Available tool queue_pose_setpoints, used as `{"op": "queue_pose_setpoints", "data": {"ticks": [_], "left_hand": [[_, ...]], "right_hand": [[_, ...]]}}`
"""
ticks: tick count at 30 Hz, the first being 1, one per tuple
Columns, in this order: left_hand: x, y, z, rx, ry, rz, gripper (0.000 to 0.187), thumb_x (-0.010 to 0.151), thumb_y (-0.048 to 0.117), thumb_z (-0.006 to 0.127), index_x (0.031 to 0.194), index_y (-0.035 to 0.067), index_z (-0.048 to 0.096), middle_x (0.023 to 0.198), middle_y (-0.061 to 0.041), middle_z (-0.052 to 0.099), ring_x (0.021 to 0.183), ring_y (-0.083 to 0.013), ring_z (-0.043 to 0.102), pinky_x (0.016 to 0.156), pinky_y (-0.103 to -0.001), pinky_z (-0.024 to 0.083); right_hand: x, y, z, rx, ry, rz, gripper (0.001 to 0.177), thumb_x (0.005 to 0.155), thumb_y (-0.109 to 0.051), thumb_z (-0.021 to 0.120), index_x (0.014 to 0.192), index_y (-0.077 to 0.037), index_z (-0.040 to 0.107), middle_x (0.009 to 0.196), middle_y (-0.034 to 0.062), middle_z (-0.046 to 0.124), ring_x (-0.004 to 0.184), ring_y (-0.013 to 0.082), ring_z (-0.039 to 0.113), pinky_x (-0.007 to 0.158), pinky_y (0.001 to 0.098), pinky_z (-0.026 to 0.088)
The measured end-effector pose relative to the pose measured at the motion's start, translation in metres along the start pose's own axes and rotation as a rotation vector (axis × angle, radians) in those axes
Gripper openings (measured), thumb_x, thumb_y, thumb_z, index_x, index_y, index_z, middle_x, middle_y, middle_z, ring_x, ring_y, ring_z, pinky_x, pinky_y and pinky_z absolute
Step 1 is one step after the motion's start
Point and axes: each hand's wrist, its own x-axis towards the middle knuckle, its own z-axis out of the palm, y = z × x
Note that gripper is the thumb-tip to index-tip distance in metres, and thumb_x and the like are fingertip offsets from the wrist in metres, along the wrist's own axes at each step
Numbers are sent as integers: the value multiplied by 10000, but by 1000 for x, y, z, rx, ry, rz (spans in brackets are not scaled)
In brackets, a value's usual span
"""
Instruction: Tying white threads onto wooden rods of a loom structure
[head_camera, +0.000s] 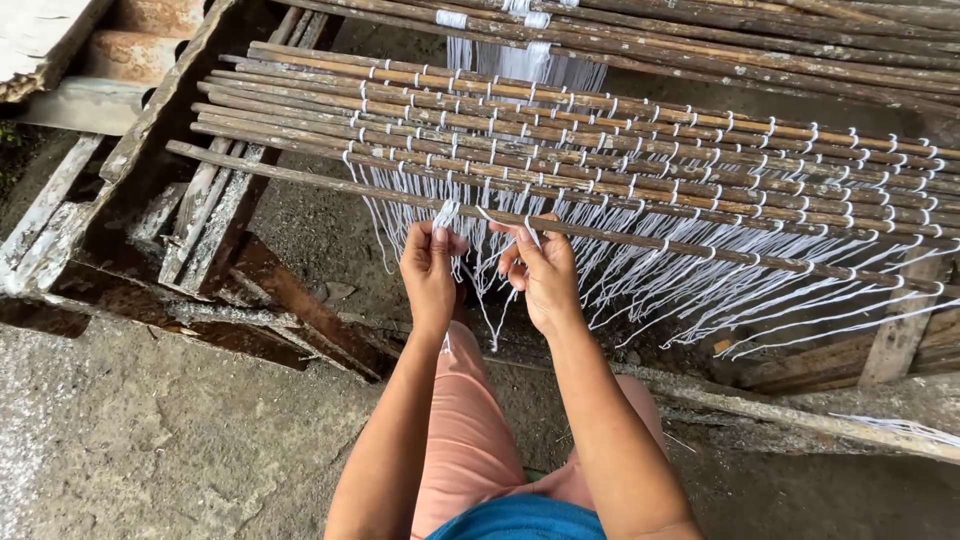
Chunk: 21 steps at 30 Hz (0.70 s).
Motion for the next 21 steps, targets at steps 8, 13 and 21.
{"op": "queue_pose_setpoints", "data": {"ticks": [8, 13, 21], "left_hand": [[-1, 7, 1, 164, -30, 32, 211, 1088, 83, 499, 920, 70, 626, 779, -86, 703, 698, -142, 618, 676, -295, 531], [1, 1, -7, 278, -91, 20, 195, 1072, 94, 537, 909, 100, 645, 747, -53, 708, 674, -127, 496, 668, -306, 453], [2, 14, -10, 330, -87, 45, 252, 1083, 46, 530, 869, 105, 650, 699, -36, 669, 664, -126, 454, 719, -302, 432]], "right_hand": [[3, 8, -10, -123, -56, -15, 228, 1028, -64, 541, 1251, -85, 498, 1166, 163, 631, 597, 92, 598, 376, 139, 391], [5, 11, -6, -6, -73, 140, 279, 1078, -273, 488, 1157, -38, 617, 875, 125, 632, 549, 81, 475, 351, 144, 320], [-14, -17, -47, 71, 61, 199, 332, 1078, -360, 445, 1021, -74, 604, 789, -37, 392, 567, 21, 328, 354, 134, 244]]}}
